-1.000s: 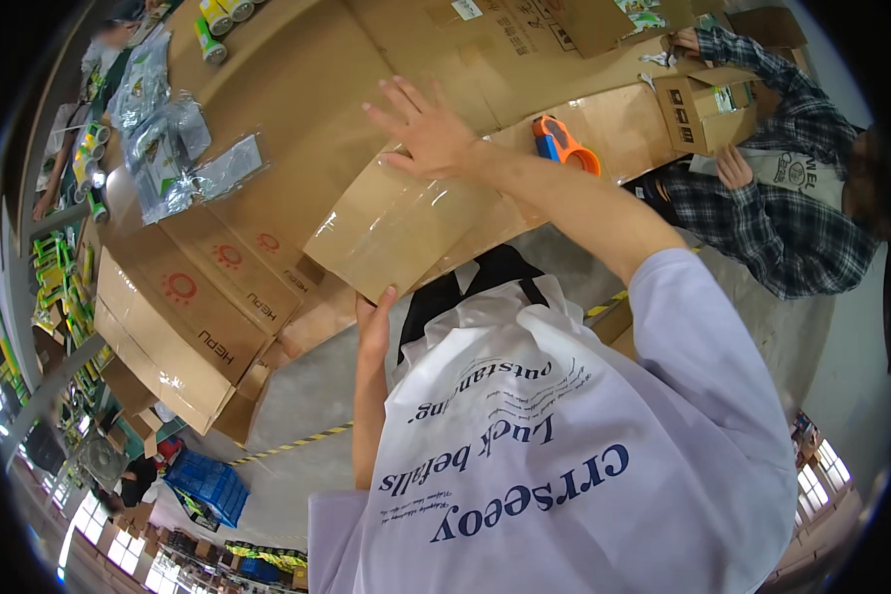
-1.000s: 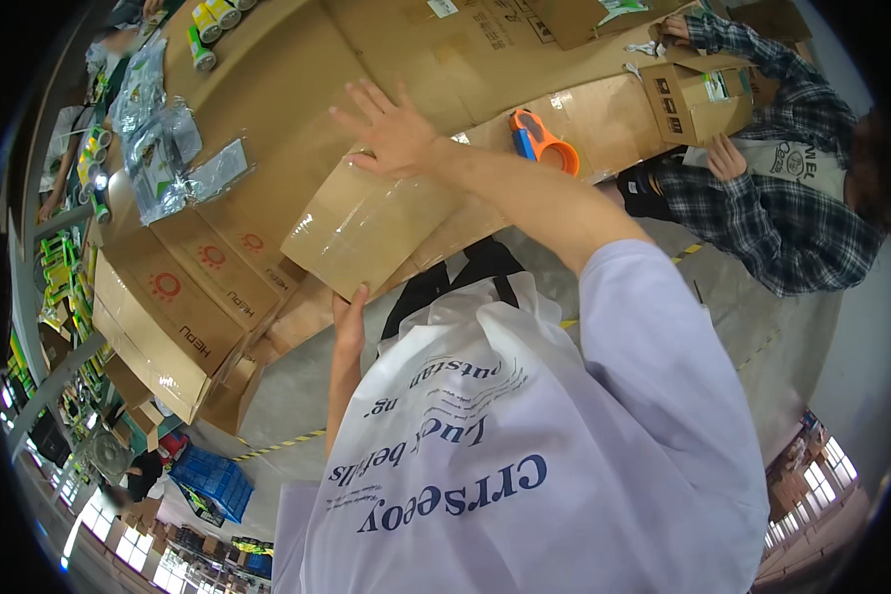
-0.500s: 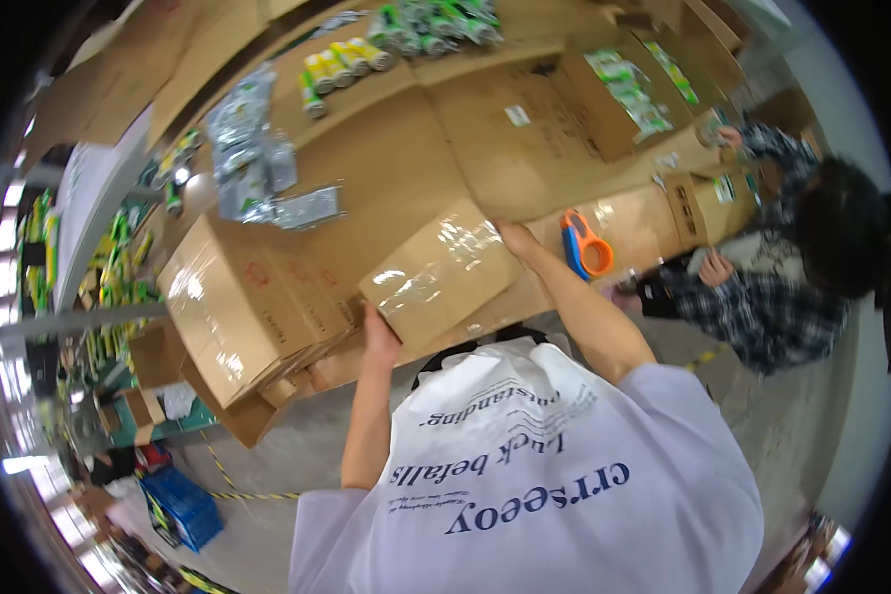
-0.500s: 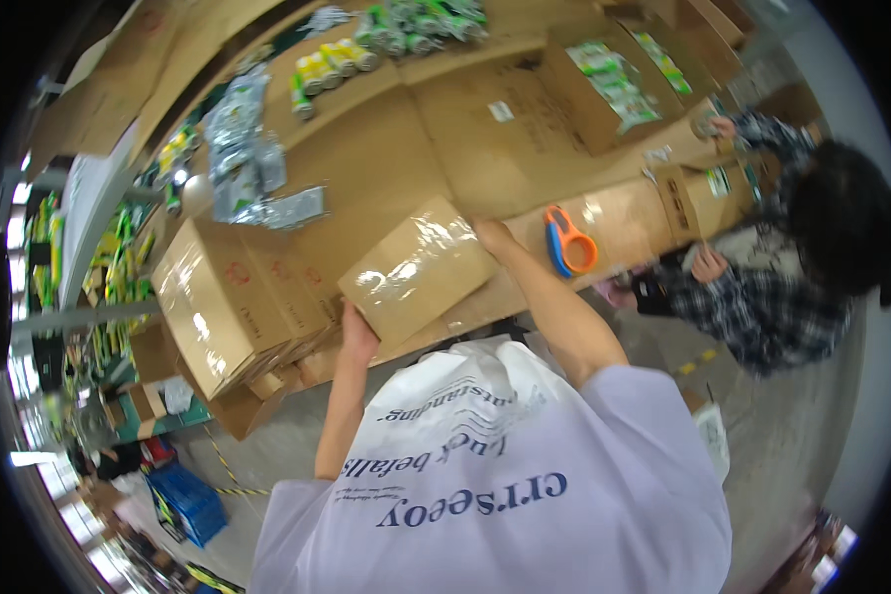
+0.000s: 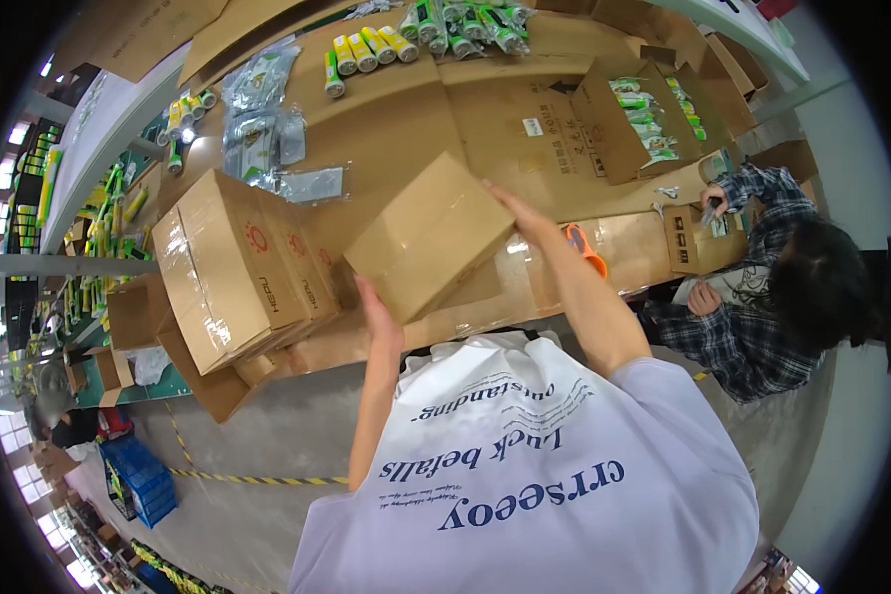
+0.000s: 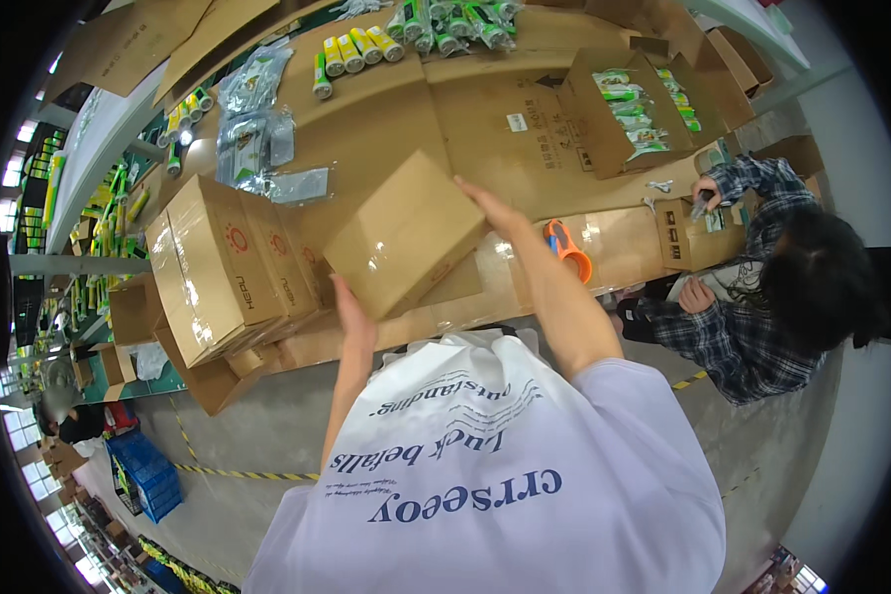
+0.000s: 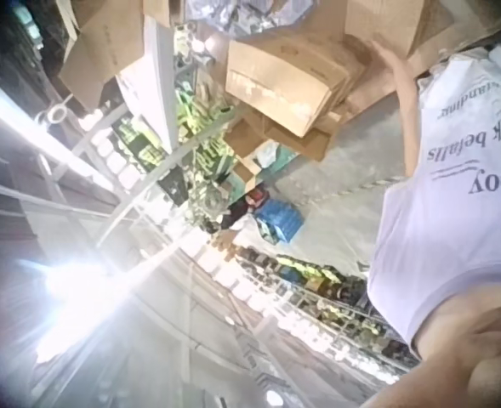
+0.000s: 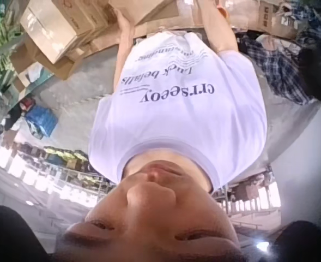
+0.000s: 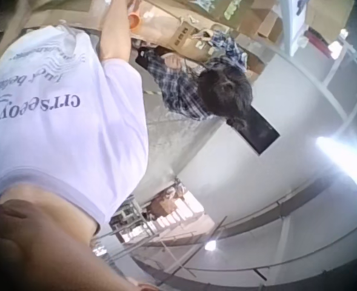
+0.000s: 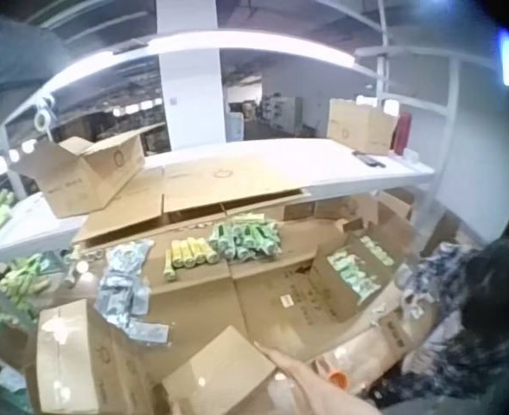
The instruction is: The person packs small green packages into a cardboard box, then seals the box with tape using a tape dispenser.
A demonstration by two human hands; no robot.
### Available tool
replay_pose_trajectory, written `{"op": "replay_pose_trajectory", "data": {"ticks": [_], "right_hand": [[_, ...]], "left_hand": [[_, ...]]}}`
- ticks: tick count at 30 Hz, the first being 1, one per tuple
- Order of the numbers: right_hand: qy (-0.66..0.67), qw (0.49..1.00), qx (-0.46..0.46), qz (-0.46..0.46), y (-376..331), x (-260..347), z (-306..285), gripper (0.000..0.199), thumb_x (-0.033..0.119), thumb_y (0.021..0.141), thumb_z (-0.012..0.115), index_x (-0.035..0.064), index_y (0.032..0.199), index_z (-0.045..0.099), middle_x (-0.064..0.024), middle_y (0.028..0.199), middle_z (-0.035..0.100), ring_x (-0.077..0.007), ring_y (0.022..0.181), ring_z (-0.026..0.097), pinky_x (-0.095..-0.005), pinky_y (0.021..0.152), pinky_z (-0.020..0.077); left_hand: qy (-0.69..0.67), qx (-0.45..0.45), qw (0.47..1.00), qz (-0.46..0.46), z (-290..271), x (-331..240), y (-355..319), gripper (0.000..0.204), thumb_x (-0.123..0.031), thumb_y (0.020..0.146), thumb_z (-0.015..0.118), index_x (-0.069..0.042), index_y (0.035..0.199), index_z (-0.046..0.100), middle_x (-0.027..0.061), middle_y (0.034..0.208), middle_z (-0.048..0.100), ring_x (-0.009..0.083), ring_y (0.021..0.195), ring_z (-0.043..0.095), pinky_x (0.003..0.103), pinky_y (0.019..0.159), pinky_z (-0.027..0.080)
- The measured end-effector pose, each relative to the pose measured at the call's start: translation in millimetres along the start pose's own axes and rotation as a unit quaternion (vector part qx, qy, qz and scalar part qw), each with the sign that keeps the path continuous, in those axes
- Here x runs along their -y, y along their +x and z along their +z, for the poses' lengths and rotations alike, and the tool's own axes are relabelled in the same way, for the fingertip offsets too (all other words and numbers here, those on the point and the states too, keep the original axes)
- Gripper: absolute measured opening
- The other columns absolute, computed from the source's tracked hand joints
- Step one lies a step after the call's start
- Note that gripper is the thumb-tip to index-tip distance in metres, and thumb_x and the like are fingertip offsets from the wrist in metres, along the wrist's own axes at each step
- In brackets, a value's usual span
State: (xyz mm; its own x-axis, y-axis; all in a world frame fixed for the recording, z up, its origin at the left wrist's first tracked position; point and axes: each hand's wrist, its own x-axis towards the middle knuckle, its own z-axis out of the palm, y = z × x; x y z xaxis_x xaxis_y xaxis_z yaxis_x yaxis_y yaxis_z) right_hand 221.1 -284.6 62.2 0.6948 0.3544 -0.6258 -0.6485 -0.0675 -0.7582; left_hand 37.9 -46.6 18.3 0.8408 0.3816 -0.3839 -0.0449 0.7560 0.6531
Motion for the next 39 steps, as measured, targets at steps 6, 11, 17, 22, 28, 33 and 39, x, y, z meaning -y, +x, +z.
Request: {"op": "replay_pose_trajectory", "data": {"ticks": [6,11,17,22,28,33,39], "right_hand": [[-0.061,0.993,0.085,0.053,26.0,-7.0,-16.5,0.064,0.055,0.096,0.043,0.0094,0.141,0.047,-0.0092,0.146,0.045,-0.0224,0.137,0.037,-0.0387,0.113,0.0261],[-0.033,0.998,0.047,0.031,15.9,-36.3,-18.8,0.063,0.054,0.096,0.044,0.0094,0.140,0.049,-0.0087,0.144,0.047,-0.0206,0.134,0.041,-0.0370,0.110,0.0301],[-0.115,0.992,0.055,0.022,-5.0,-7.4,-14.2,0.071,0.062,0.090,0.045,0.0137,0.141,0.048,-0.0102,0.142,0.048,-0.0250,0.129,0.047,-0.0407,0.104,0.0388],[-0.307,0.932,0.140,0.131,-36.9,69.3,-10.9,0.086,0.072,0.075,0.055,0.0123,0.136,0.051,-0.0116,0.131,0.056,-0.0336,0.110,0.059,-0.0481,0.085,0.0508],[0.049,0.998,0.030,-0.019,-22.5,-3.9,-42.5,0.048,0.040,0.090,0.055,0.0090,0.126,0.057,-0.0068,0.126,0.061,-0.0194,0.118,0.055,-0.0396,0.097,0.0424],[0.197,0.965,0.081,-0.154,-41.4,49.0,19.1,0.064,0.051,0.092,0.041,0.0026,0.132,0.052,-0.0099,0.131,0.058,-0.0244,0.121,0.053,-0.0378,0.101,0.0420],[0.170,0.955,0.206,-0.132,-42.5,139.0,147.9,0.078,0.061,0.090,0.039,-0.0025,0.132,0.051,-0.0161,0.127,0.059,-0.0284,0.116,0.057,-0.0386,0.100,0.0436]], "left_hand": [[0.122,-0.062,0.986,-0.098,-27.5,23.9,28.0,0.050,-0.043,0.102,0.040,-0.009,0.140,0.041,0.0065,0.139,0.049,0.0213,0.128,0.046,0.036,0.104,0.040],[0.303,-0.034,0.953,-0.004,-39.9,36.8,19.0,0.072,-0.062,0.099,0.027,-0.008,0.146,0.034,0.0108,0.144,0.043,0.0252,0.131,0.043,0.038,0.108,0.035],[0.057,0.006,0.990,-0.129,-4.1,8.5,10.0,0.071,-0.065,0.097,0.029,-0.013,0.144,0.038,0.0094,0.144,0.045,0.0281,0.130,0.044,0.042,0.108,0.036],[0.086,-0.018,0.972,-0.217,37.2,-34.5,-13.4,0.065,-0.059,0.095,0.038,-0.011,0.136,0.049,0.0097,0.132,0.055,0.0279,0.122,0.051,0.046,0.100,0.043],[0.230,-0.087,0.966,-0.075,85.0,-68.9,-60.9,0.077,-0.038,0.090,0.057,-0.006,0.149,0.019,0.0196,0.141,0.038,0.0325,0.128,0.042,0.043,0.105,0.038],[0.411,-0.079,0.896,0.151,108.1,-108.7,-110.6,0.090,-0.029,0.088,0.066,0.004,0.148,0.009,0.0269,0.141,0.021,0.0366,0.133,0.030,0.042,0.110,0.029],[0.305,-0.138,0.893,0.302,98.9,-170.5,-161.2,0.084,-0.013,0.084,0.066,0.003,0.148,0.015,0.0185,0.141,0.025,0.0299,0.127,0.036,0.040,0.100,0.043]]}}
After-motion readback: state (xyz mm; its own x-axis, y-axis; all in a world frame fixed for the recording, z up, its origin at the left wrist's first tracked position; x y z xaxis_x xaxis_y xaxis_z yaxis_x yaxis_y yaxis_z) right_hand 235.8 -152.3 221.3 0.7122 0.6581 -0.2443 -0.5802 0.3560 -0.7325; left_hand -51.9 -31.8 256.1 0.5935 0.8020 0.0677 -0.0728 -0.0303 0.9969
